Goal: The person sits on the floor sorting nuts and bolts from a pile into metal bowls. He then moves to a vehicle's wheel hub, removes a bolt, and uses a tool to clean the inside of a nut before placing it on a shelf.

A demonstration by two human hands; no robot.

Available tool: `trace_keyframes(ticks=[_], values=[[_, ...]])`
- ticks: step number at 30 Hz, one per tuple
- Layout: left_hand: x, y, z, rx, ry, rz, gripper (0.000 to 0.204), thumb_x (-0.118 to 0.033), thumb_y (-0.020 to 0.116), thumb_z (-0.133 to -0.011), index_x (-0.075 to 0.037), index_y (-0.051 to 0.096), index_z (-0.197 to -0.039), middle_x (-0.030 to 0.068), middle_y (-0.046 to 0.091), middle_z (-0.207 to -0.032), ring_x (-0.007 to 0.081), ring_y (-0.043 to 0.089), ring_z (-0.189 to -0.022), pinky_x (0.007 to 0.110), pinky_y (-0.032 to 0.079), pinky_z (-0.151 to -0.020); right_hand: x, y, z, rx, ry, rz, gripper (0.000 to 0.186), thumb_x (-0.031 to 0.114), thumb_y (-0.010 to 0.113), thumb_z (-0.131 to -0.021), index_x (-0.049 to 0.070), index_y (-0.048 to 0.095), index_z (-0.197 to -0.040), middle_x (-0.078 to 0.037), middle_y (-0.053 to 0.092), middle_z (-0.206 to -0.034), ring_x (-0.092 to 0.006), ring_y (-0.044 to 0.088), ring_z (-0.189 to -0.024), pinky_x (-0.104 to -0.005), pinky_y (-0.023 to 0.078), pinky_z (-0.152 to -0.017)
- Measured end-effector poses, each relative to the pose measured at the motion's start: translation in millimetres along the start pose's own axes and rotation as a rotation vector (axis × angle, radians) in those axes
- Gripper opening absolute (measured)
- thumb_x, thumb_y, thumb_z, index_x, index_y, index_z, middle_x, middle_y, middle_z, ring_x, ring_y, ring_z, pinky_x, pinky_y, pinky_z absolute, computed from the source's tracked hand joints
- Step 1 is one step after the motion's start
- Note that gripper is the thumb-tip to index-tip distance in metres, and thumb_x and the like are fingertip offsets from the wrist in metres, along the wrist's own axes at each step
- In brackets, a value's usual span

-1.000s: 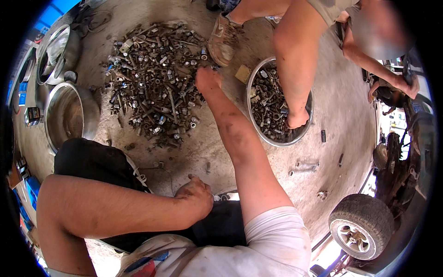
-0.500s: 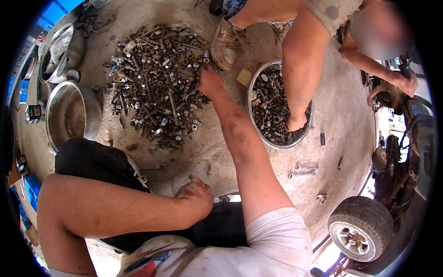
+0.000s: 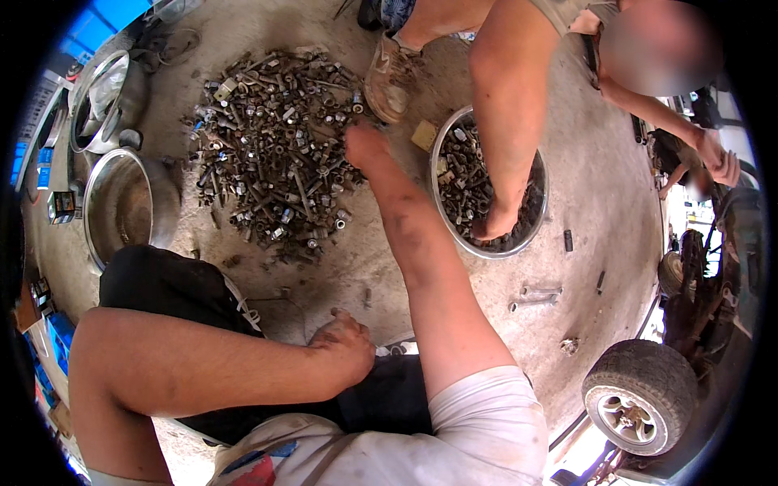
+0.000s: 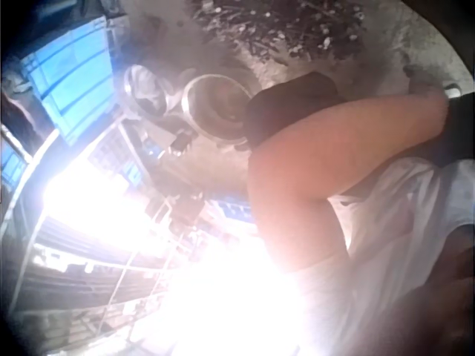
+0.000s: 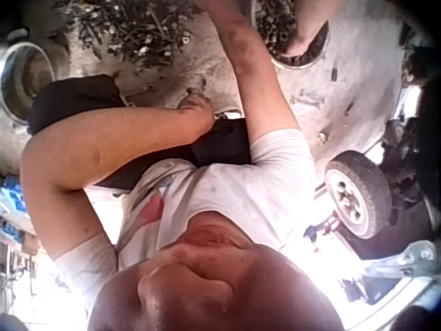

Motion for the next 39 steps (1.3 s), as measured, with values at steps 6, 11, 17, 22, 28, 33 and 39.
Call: trace_keyframes(ticks=[6,11,17,22,28,33,39], values=[[-2.1,-2.4,0.0,0.053,-0.005,-0.032,0.037,-0.018,0.065,-0.078,-0.002,0.066,-0.111,0.0203,0.060,-0.115,0.0341,0.056,-0.109,0.056,0.039,-0.093,-29.4,26.3,-3.2,0.093,0.444,-1.594,0.018,0.015,0.060,-0.084,0.005,0.063,-0.099,-0.010,0.064,-0.092,-0.0232,0.059,-0.085,-0.0408,0.048,-0.072],[-10.9,7.1,-14.0,0.097,-0.007,-0.069,0.042,-0.018,0.070,-0.073,-0.002,0.065,-0.112,0.0206,0.059,-0.116,0.0330,0.056,-0.110,0.057,0.038,-0.095,51.4,-41.9,23.9,0.352,0.165,-2.070,0.027,0.021,0.059,-0.083,0.005,0.063,-0.105,-0.007,0.061,-0.088,-0.0187,0.051,-0.077,-0.0333,0.043,-0.074],[-12.0,-4.3,-3.5,0.081,0.063,-0.064,0.043,-0.019,0.070,-0.074,-0.003,0.064,-0.113,0.0192,0.058,-0.120,0.0334,0.056,-0.109,0.057,0.039,-0.094,84.6,-73.7,32.5,0.506,-0.107,-2.132,0.034,0.022,0.059,-0.080,0.003,0.063,-0.109,-0.005,0.060,-0.086,-0.0183,0.047,-0.078,-0.0335,0.040,-0.074],[-11.5,-2.1,-7.8,0.068,0.040,-0.076,0.043,-0.019,0.069,-0.075,-0.003,0.064,-0.114,0.0191,0.059,-0.119,0.0338,0.057,-0.109,0.057,0.040,-0.092,83.8,-72.4,30.8,0.519,-0.123,-2.143,0.034,0.024,0.059,-0.081,0.004,0.063,-0.109,-0.005,0.061,-0.086,-0.0186,0.047,-0.077,-0.0341,0.040,-0.075],[-5.6,-7.4,-4.5,0.190,0.024,-0.031,0.042,-0.018,0.068,-0.076,-0.002,0.064,-0.114,0.0168,0.059,-0.120,0.0288,0.059,-0.106,0.053,0.040,-0.094,79.6,-67.9,37.1,0.532,-0.076,-2.080,0.037,0.031,0.059,-0.087,0.006,0.062,-0.113,-0.007,0.063,-0.092,-0.0196,0.051,-0.084,-0.0359,0.040,-0.080],[-14.4,23.7,-40.3,0.208,0.012,-0.022,0.041,-0.021,0.068,-0.077,-0.003,0.064,-0.114,0.0132,0.060,-0.120,0.0272,0.058,-0.107,0.052,0.040,-0.095,28.4,-61.3,21.8,0.235,0.194,-1.054,0.046,0.042,0.057,-0.090,0.002,0.062,-0.112,-0.011,0.067,-0.095,-0.0216,0.061,-0.089,-0.0375,0.046,-0.082],[-6.8,19.7,-19.1,0.210,0.006,-0.002,0.043,-0.023,0.070,-0.076,-0.004,0.064,-0.114,0.0131,0.060,-0.121,0.0284,0.057,-0.110,0.052,0.038,-0.096,-7.6,-37.2,0.9,-0.123,0.084,-0.722,0.038,0.035,0.061,-0.086,0.002,0.066,-0.104,-0.016,0.068,-0.093,-0.0289,0.065,-0.088,-0.0376,0.049,-0.078]])
Point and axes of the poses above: each hand's wrist, its own z-axis away from the middle knuckle, its own y-axis out of the palm, x = y × z, the point moved 9 cm from there along -z, towards the middle knuckle
